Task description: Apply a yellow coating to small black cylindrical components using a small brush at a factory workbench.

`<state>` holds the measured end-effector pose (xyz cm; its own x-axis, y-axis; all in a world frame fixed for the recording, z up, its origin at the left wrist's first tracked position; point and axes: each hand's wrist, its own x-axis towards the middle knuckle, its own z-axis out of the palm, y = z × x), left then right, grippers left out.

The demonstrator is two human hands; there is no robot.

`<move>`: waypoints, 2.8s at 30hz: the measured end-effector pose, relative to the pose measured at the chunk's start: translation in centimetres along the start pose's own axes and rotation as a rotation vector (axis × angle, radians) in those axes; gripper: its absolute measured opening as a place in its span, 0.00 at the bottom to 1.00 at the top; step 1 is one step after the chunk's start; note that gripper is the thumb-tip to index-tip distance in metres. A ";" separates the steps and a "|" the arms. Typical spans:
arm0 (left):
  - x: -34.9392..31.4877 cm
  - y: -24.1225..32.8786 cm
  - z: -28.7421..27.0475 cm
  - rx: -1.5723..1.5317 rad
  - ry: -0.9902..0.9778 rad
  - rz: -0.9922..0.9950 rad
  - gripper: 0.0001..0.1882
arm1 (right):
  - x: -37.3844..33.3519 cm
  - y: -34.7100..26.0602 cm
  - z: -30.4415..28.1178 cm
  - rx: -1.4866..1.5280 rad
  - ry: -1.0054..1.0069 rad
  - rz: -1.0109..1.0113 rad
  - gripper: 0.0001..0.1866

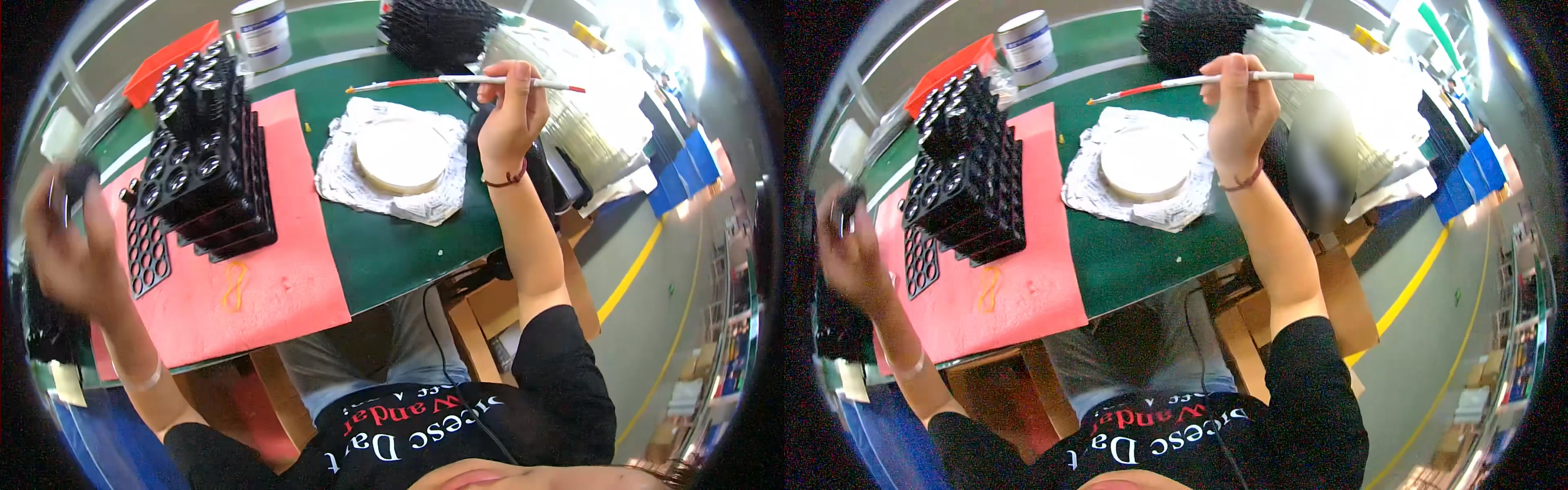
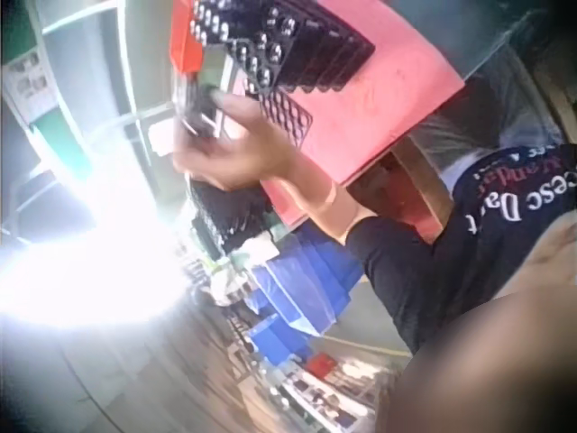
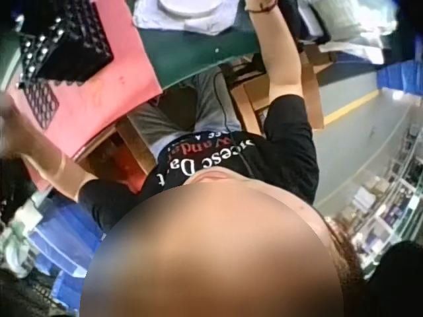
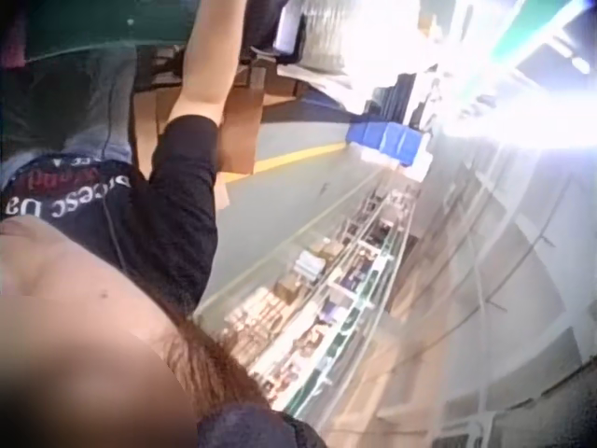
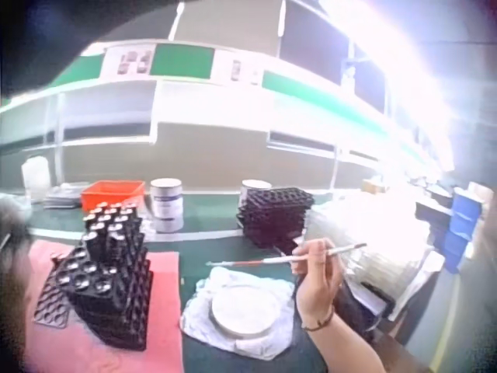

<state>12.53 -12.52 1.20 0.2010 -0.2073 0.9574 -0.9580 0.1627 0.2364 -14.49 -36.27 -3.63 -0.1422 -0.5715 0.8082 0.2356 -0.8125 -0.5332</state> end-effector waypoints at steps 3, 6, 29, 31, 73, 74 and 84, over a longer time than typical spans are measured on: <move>-4.5 4.2 1.1 -0.605 -0.465 0.235 0.16 | -0.3 -0.5 -0.4 0.002 -0.082 -0.138 0.18; -8.7 5.1 3.2 -0.571 -0.770 0.220 0.20 | -0.6 -1.0 0.1 -0.038 -0.022 -0.156 0.19; -9.5 3.2 4.2 -0.930 -0.946 -1.080 0.11 | -1.1 -0.3 0.8 0.015 -0.177 -0.271 0.19; -9.5 3.2 4.3 -0.939 -0.934 -1.106 0.11 | -1.2 -0.5 1.0 -0.005 -0.202 -0.261 0.19; -9.1 3.0 3.5 -1.043 -0.835 -1.309 0.13 | -1.6 -2.4 1.0 0.596 -0.512 0.284 0.15; -9.1 3.0 3.5 -1.045 -0.842 -1.304 0.13 | -1.6 -2.4 1.0 0.595 -0.513 0.283 0.15; -9.2 2.9 3.7 -1.052 -0.844 -1.281 0.14 | -1.4 -2.1 0.8 0.518 -0.549 0.208 0.16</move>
<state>7.11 -13.66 -7.57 0.1500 -0.9822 -0.1128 0.2477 -0.0732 0.9661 -13.99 -33.64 -3.42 0.4183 -0.4575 0.7847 0.6429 -0.4612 -0.6115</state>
